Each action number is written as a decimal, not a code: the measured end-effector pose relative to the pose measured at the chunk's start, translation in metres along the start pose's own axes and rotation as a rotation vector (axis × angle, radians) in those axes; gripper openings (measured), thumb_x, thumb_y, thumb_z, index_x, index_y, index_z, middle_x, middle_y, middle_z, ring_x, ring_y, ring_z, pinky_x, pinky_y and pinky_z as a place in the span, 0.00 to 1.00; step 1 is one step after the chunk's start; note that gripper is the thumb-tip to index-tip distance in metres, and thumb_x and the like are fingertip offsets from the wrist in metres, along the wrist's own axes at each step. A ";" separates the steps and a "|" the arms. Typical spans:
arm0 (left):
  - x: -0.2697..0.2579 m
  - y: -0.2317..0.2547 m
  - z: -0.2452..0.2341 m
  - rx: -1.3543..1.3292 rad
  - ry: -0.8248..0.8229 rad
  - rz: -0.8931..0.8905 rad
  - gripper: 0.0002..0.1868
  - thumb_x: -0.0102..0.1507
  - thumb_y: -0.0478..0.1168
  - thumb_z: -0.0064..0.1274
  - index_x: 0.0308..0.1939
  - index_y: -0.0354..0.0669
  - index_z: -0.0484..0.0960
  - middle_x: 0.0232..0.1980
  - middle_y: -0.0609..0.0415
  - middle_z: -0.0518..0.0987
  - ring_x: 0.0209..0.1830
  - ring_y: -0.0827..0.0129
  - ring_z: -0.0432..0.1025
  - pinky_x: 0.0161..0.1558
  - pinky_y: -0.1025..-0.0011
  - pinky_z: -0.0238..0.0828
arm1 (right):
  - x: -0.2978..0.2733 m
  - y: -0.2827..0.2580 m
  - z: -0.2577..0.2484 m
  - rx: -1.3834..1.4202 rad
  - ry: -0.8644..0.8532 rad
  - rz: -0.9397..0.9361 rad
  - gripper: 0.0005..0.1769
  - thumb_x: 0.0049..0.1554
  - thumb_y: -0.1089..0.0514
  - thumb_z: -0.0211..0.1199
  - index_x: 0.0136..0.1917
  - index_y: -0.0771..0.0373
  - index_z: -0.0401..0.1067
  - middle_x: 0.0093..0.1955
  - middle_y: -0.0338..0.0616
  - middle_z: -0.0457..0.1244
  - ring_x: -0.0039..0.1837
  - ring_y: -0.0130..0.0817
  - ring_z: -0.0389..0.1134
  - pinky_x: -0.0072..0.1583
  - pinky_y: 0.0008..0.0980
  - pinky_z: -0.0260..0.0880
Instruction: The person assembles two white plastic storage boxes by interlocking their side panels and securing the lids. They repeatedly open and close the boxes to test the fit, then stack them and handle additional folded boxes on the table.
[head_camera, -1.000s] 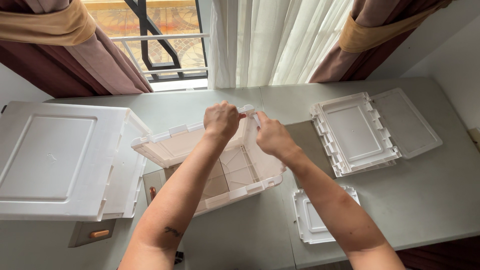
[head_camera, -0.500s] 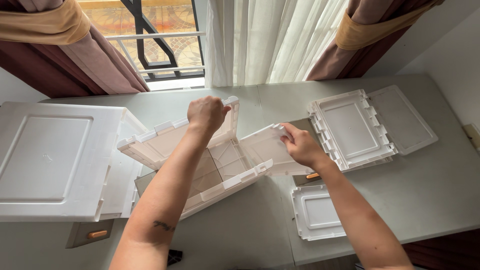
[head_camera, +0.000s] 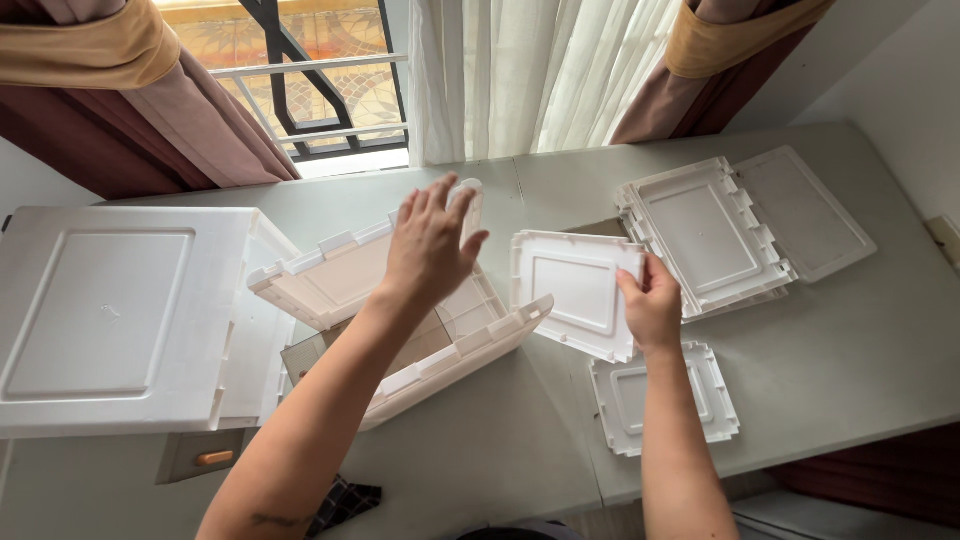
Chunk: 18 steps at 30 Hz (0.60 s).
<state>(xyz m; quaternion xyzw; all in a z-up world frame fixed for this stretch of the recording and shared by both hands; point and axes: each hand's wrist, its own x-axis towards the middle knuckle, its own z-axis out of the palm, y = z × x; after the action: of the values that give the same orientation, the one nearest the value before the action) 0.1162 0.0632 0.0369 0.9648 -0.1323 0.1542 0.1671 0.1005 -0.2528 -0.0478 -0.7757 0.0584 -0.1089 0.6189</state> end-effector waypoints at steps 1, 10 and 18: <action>-0.007 0.004 -0.006 -0.037 -0.017 0.017 0.33 0.64 0.50 0.58 0.68 0.36 0.70 0.71 0.35 0.66 0.71 0.46 0.61 0.72 0.51 0.52 | -0.004 0.008 -0.003 0.055 0.024 0.016 0.16 0.57 0.66 0.63 0.60 0.69 0.74 0.51 0.43 0.70 0.51 0.26 0.70 0.54 0.26 0.70; -0.092 0.036 -0.067 -0.434 -0.034 -0.083 0.20 0.63 0.46 0.60 0.55 0.39 0.81 0.67 0.45 0.74 0.56 0.50 0.75 0.56 0.58 0.73 | -0.057 0.046 -0.028 0.259 0.209 0.068 0.17 0.56 0.68 0.64 0.59 0.71 0.73 0.55 0.46 0.70 0.56 0.30 0.71 0.59 0.29 0.70; -0.154 0.050 -0.094 -0.504 -0.034 -0.132 0.16 0.64 0.45 0.58 0.52 0.42 0.82 0.63 0.51 0.78 0.53 0.53 0.77 0.52 0.61 0.75 | -0.113 0.042 -0.042 0.250 0.191 0.099 0.15 0.57 0.67 0.64 0.58 0.70 0.73 0.55 0.46 0.70 0.55 0.29 0.71 0.58 0.29 0.70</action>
<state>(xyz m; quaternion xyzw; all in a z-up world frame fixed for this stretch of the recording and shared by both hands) -0.0641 0.0838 0.0828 0.9017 -0.1061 0.0888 0.4097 -0.0175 -0.2769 -0.0911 -0.6747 0.1412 -0.1581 0.7070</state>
